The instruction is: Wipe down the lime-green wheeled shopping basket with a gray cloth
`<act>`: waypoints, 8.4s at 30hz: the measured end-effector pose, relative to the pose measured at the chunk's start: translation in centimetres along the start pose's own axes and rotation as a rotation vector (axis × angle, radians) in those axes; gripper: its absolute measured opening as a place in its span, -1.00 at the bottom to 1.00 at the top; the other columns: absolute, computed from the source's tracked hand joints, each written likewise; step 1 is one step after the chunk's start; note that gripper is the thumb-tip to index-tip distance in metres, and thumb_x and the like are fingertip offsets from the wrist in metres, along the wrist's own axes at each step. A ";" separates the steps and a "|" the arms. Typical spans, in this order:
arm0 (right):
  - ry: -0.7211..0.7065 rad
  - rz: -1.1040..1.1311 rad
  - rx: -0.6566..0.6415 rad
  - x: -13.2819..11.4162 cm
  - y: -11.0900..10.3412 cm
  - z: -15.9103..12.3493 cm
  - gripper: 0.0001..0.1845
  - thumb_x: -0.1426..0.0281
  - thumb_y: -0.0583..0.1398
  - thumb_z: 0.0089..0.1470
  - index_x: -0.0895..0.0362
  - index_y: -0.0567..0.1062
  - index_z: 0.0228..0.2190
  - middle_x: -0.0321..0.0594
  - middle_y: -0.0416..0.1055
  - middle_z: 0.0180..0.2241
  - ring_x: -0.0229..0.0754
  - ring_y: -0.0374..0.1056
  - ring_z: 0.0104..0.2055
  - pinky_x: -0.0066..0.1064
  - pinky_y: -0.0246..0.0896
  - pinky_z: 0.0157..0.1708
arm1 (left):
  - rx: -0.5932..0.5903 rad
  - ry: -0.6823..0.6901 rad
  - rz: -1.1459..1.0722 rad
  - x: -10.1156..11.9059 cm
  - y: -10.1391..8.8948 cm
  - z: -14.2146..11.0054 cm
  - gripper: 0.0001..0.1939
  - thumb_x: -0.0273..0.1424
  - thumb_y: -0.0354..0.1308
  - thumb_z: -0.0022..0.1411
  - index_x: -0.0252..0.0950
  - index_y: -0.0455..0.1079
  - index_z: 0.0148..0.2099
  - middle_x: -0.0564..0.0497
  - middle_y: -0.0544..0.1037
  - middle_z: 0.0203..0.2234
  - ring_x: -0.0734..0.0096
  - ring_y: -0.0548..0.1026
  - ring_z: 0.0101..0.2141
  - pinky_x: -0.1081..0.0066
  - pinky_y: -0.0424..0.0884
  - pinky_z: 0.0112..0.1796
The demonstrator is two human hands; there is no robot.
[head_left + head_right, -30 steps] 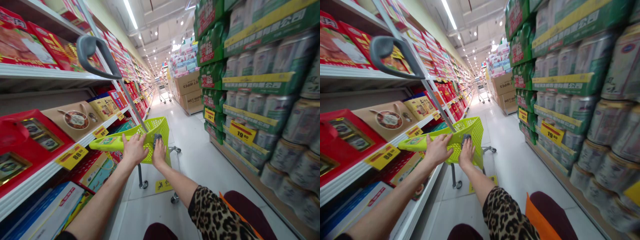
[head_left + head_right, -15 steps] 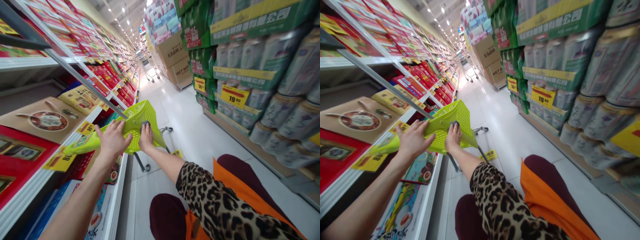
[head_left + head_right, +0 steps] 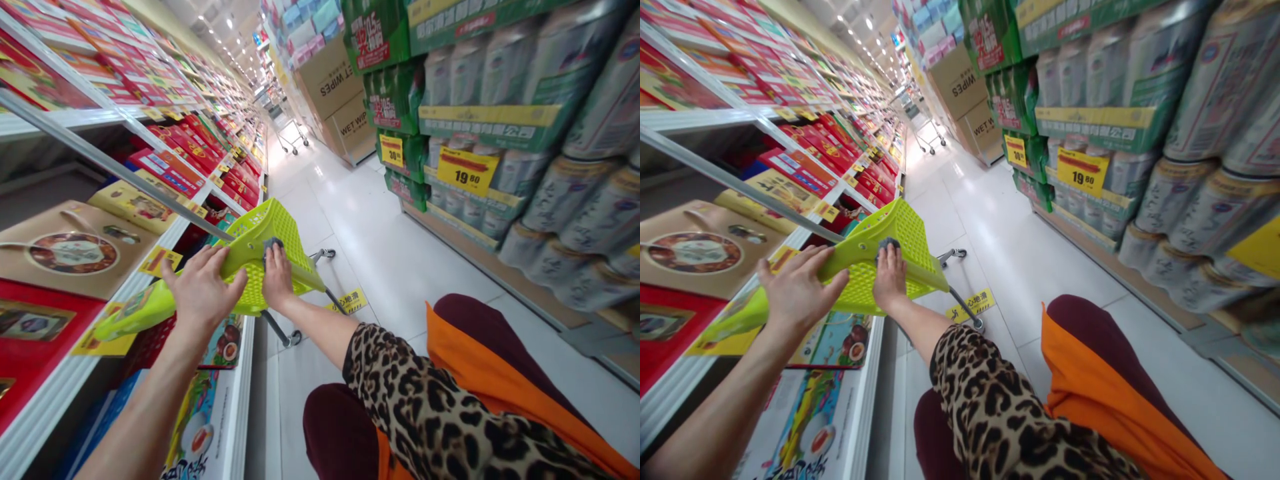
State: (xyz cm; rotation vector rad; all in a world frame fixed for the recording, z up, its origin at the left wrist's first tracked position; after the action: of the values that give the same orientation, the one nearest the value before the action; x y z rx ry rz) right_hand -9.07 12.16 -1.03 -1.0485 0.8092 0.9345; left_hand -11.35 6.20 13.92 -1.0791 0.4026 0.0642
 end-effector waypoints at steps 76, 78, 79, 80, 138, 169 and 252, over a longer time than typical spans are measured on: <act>-0.606 -0.729 -0.134 -12.2 -15.4 3.3 -0.74 0.49 0.01 0.10 0.19 0.45 -0.24 -0.11 0.41 -0.16 -0.06 0.26 -0.06 -0.13 0.12 -0.06 | 0.067 -0.237 -0.064 -6.0 0.7 -2.6 -0.39 -0.30 -0.02 0.05 -0.36 0.10 0.17 -0.21 0.23 0.16 0.04 0.10 0.18 -0.09 -0.03 0.11; -0.594 -0.744 -0.122 -11.8 -16.2 3.4 -0.73 0.50 0.00 0.10 0.19 0.45 -0.24 -0.11 0.40 -0.15 -0.07 0.25 -0.06 -0.15 0.11 -0.07 | 0.075 -0.209 -0.086 -5.2 0.6 -2.2 -0.38 -0.29 0.01 0.02 -0.36 0.11 0.16 -0.21 0.26 0.14 0.04 0.13 0.16 -0.07 -0.01 0.10; -0.584 -0.750 -0.116 -11.5 -16.7 3.6 -0.73 0.51 -0.01 0.09 0.19 0.45 -0.24 -0.12 0.40 -0.15 -0.07 0.25 -0.06 -0.17 0.11 -0.07 | 0.070 -0.193 -0.096 -4.7 0.6 -1.8 -0.37 -0.29 0.01 0.01 -0.36 0.11 0.16 -0.21 0.26 0.14 0.04 0.14 0.16 -0.06 0.00 0.10; -0.571 -0.756 -0.109 -11.2 -17.2 3.8 -0.73 0.51 0.00 0.08 0.19 0.45 -0.24 -0.12 0.40 -0.14 -0.08 0.24 -0.06 -0.18 0.10 -0.07 | 0.062 -0.176 -0.105 -4.0 0.6 -1.5 -0.36 -0.29 0.02 0.00 -0.35 0.11 0.16 -0.21 0.26 0.15 0.04 0.15 0.15 -0.05 0.00 0.10; -0.755 -0.609 0.030 -8.6 -20.0 4.6 -0.44 0.60 0.00 -0.11 0.32 0.38 -0.01 0.03 0.26 0.09 -0.02 0.09 0.16 -0.12 -0.01 0.16 | 0.239 -0.116 -0.445 3.3 0.9 2.2 -0.41 -0.44 -0.02 -0.02 -0.26 0.21 0.13 -0.07 0.24 0.18 0.17 0.08 0.21 -0.11 -0.17 0.16; -0.434 -0.775 0.383 -2.0 -31.7 5.5 -0.42 0.61 -0.03 -0.08 0.41 0.30 0.04 0.16 0.15 0.14 0.07 -0.02 0.20 -0.04 -0.07 0.13 | 0.144 -0.056 -0.379 3.4 1.0 2.4 -0.34 -0.41 0.04 -0.05 -0.29 0.11 0.17 -0.09 0.14 0.23 0.05 -0.03 0.24 -0.21 -0.17 0.14; -0.625 -0.720 -0.124 -12.5 -12.4 2.4 -0.53 0.54 0.01 0.08 0.32 0.30 0.05 0.04 0.14 0.16 0.02 -0.05 0.23 -0.16 -0.13 0.17 | 0.268 -0.156 -0.515 0.4 3.3 1.3 -0.21 -0.42 0.04 0.00 -0.55 -0.12 0.25 -0.39 0.14 0.18 -0.04 0.05 0.21 -0.04 0.07 0.13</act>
State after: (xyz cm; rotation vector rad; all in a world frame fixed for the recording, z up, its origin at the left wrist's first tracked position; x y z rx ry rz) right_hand -2.35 8.85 15.02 -0.9661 -0.1564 0.6230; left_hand -11.45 8.83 11.53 -0.8774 -0.0165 -0.3525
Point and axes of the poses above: each hand's wrist, its own z-axis towards the middle knuckle, its own y-axis out of the palm, x = y × z, the point moved 7 cm from there along z, towards the middle knuckle
